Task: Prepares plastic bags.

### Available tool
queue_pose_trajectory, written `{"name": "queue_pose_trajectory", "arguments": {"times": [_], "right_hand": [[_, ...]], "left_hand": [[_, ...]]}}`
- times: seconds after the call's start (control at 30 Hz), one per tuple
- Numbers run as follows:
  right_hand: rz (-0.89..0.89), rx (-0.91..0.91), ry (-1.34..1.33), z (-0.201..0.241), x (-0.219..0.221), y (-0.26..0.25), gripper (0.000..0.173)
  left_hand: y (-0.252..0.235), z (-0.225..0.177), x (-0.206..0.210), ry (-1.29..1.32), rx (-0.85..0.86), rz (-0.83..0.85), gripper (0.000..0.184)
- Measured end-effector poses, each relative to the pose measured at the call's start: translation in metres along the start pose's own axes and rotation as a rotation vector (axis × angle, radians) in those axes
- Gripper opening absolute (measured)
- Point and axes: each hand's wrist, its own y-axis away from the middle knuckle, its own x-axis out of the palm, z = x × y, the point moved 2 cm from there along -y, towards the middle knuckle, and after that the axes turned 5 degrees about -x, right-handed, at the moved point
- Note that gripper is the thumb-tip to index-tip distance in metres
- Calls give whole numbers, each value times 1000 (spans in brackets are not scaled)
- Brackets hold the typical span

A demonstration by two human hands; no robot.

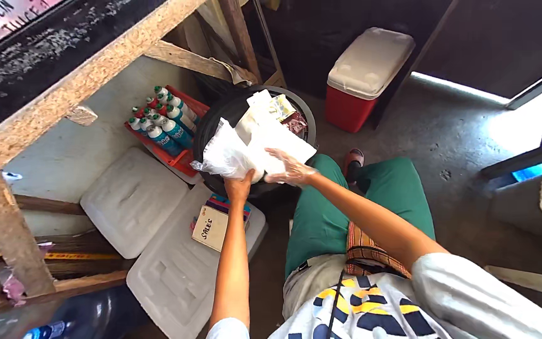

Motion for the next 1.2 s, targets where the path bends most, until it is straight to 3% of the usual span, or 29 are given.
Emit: {"name": "queue_pose_trajectory", "arguments": {"times": [0.1, 0.17, 0.27, 0.37, 0.4, 0.47, 0.53, 0.6, 0.7, 0.83, 0.93, 1.2], "right_hand": [[-114, 165, -46, -27, -65, 82, 70], [-294, 239, -81, -45, -114, 137, 59], [-532, 378, -145, -59, -169, 213, 54], [-656, 549, -296, -66, -180, 258, 47], [-686, 580, -360, -67, -176, 263, 44], [-729, 588, -503, -71, -164, 263, 43], [-748, 539, -657, -82, -150, 255, 44], [-731, 512, -749, -89, -137, 245, 44], [-680, 506, -710, -92, -127, 235, 42], [-722, 471, -761, -94, -127, 239, 38], [-762, 448, -817, -95, -129, 245, 38], [-722, 480, -765, -94, -126, 239, 36]], "left_hand": [[-2, 3, 2, 44, -6, -46, 86], [-7, 8, -5, 100, -7, -1, 84], [-9, 5, -18, 95, -59, 81, 87], [18, -7, -20, 207, -85, -137, 97], [37, -17, -18, 256, -58, -275, 94], [78, -48, -1, 328, 91, -463, 70], [98, -77, 27, 361, 253, -311, 45], [85, -100, 56, 276, 351, -96, 34], [35, -118, 94, -2, 316, 162, 51], [-1, -108, 134, -493, 186, 338, 85], [-1, -95, 146, -627, 168, 342, 78], [1, -87, 141, -544, 178, 334, 57]]}}
